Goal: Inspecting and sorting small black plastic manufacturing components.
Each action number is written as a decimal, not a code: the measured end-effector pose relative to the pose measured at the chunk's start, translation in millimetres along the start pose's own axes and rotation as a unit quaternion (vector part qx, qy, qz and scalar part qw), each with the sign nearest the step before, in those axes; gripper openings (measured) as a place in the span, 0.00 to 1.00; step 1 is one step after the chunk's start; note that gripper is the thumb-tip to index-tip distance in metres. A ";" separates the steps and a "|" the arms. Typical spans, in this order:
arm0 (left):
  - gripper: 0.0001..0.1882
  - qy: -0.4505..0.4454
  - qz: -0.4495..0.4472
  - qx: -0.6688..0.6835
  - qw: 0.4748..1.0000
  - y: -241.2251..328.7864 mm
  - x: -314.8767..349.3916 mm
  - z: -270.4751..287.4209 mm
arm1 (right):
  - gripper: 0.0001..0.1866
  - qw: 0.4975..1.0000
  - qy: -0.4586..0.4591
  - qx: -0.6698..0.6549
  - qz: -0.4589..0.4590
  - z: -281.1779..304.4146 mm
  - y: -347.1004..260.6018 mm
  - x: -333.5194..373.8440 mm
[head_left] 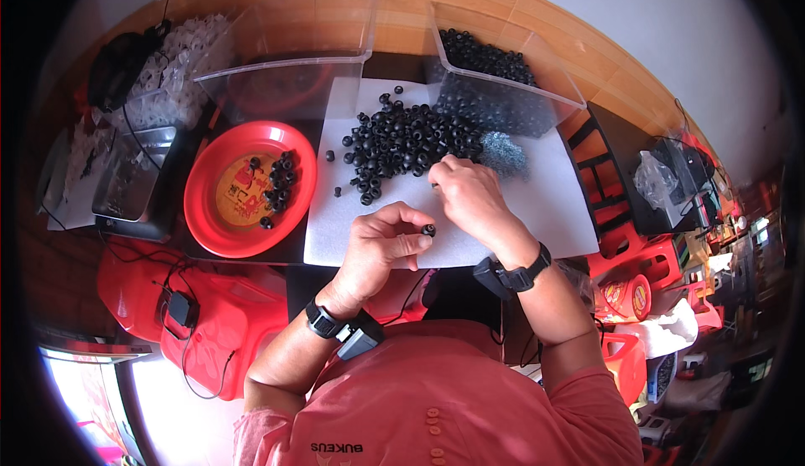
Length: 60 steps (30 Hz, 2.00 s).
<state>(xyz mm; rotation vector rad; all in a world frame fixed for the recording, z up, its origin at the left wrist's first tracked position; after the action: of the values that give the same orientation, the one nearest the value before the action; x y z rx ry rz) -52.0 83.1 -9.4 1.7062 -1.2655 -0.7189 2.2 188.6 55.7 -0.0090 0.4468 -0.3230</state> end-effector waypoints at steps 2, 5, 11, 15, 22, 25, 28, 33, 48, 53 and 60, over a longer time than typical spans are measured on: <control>0.09 0.005 0.001 0.004 1.000 -0.3 -0.3 0.9 | 0.06 0.999 0.016 -0.044 -0.021 12.5 3.0 8.3; 0.09 0.012 -0.008 0.008 1.000 -1.5 -0.6 2.6 | 0.06 0.993 0.025 -0.099 -0.064 22.0 13.7 29.1; 0.09 0.028 -0.003 -0.003 1.000 3.1 0.6 1.0 | 0.06 0.990 0.022 -0.090 -0.105 16.0 32.2 48.9; 0.09 0.026 -0.010 -0.011 1.000 1.9 -1.3 1.2 | 0.07 0.993 0.032 -0.079 -0.088 12.7 33.2 49.5; 0.09 0.043 -0.019 -0.023 0.999 2.5 -1.3 4.5 | 0.06 0.995 0.023 -0.067 -0.075 13.6 26.7 46.5; 0.09 0.049 -0.011 -0.012 0.999 3.5 -0.6 5.2 | 0.05 0.997 0.022 -0.017 -0.074 8.1 28.0 45.7; 0.10 0.049 -0.009 0.014 0.999 4.9 -0.2 3.7 | 0.03 0.995 0.040 -0.005 -0.087 10.5 30.4 46.8; 0.11 0.047 -0.008 0.030 0.998 2.2 -1.4 6.2 | 0.04 0.994 0.035 0.010 -0.099 9.8 37.2 50.0; 0.09 0.037 -0.002 0.034 0.999 0.1 -3.4 6.0 | 0.04 0.991 0.073 -0.040 -0.103 9.8 44.3 48.4; 0.11 0.043 0.002 0.042 0.998 0.1 -4.3 6.3 | 0.04 0.992 0.092 0.048 -0.066 14.7 29.0 49.4; 0.11 0.055 -0.001 0.037 0.998 -0.6 -7.2 5.6 | 0.03 0.916 0.126 -0.370 -0.093 31.5 6.3 39.4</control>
<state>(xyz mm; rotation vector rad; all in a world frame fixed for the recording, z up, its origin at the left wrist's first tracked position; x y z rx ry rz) -58.7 88.3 -12.8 1.7835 -1.2267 -0.5770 51.1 180.5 67.0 -0.7635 0.8089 -0.3277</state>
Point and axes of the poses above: each hand's wrist, its own x-axis away from the middle knuckle, its own z-axis out of the back of the hand, y = z × x, the point moved 9 cm from there along -x, towards the middle knuckle, and after that the axes turned 4 degrees about y, right-handed, at the moved point
